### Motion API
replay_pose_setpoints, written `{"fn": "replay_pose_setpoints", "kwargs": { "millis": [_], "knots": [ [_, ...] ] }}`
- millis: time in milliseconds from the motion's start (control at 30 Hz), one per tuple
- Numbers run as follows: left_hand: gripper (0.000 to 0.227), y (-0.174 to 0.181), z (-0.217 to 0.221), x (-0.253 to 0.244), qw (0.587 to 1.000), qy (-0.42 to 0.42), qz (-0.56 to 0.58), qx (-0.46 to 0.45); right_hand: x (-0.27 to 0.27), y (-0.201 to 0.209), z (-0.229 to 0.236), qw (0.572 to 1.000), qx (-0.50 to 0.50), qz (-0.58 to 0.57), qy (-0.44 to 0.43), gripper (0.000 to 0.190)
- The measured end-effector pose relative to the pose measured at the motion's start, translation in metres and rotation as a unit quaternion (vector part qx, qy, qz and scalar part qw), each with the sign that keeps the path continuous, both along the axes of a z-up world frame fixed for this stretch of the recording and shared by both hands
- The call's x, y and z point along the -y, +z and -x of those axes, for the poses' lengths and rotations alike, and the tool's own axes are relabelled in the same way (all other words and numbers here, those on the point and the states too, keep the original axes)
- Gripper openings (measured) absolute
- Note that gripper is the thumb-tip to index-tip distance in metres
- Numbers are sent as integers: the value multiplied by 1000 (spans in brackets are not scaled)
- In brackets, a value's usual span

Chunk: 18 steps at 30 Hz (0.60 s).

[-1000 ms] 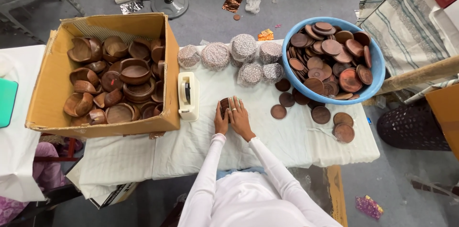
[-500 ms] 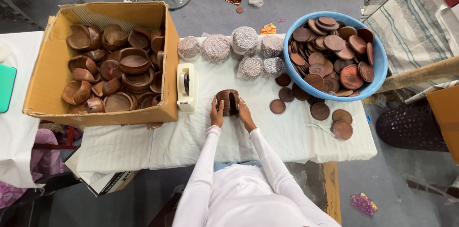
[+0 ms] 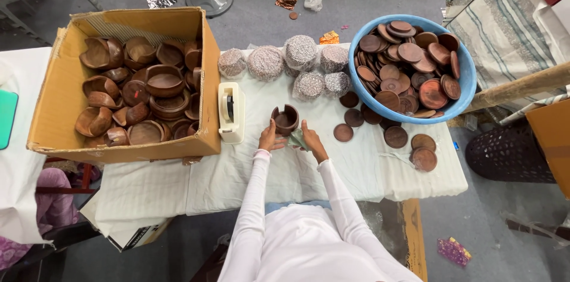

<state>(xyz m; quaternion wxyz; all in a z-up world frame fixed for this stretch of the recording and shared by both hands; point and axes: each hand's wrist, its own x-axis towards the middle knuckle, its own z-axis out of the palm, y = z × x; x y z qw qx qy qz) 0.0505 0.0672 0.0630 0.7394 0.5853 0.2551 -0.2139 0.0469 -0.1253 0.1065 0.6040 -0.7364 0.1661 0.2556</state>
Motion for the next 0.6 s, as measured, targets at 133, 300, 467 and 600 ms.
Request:
{"fn": "replay_pose_setpoints", "kwargs": {
  "millis": [133, 300, 467, 600],
  "knots": [
    [92, -9, 4, -8, 1000, 4, -11, 2, 9, -18, 4, 1000, -4, -1, 4, 94],
    [82, -57, 16, -13, 997, 4, -74, -6, 44, -35, 11, 991, 24, 126, -47, 90],
    [68, -54, 34, -15, 994, -26, -106, -5, 81, -18, 13, 901, 218, 343, -151, 64],
    [54, -39, 41, -11, 988, -47, -145, 22, 87, -23, 26, 802, 285, 510, -123, 72]
  ]
}}
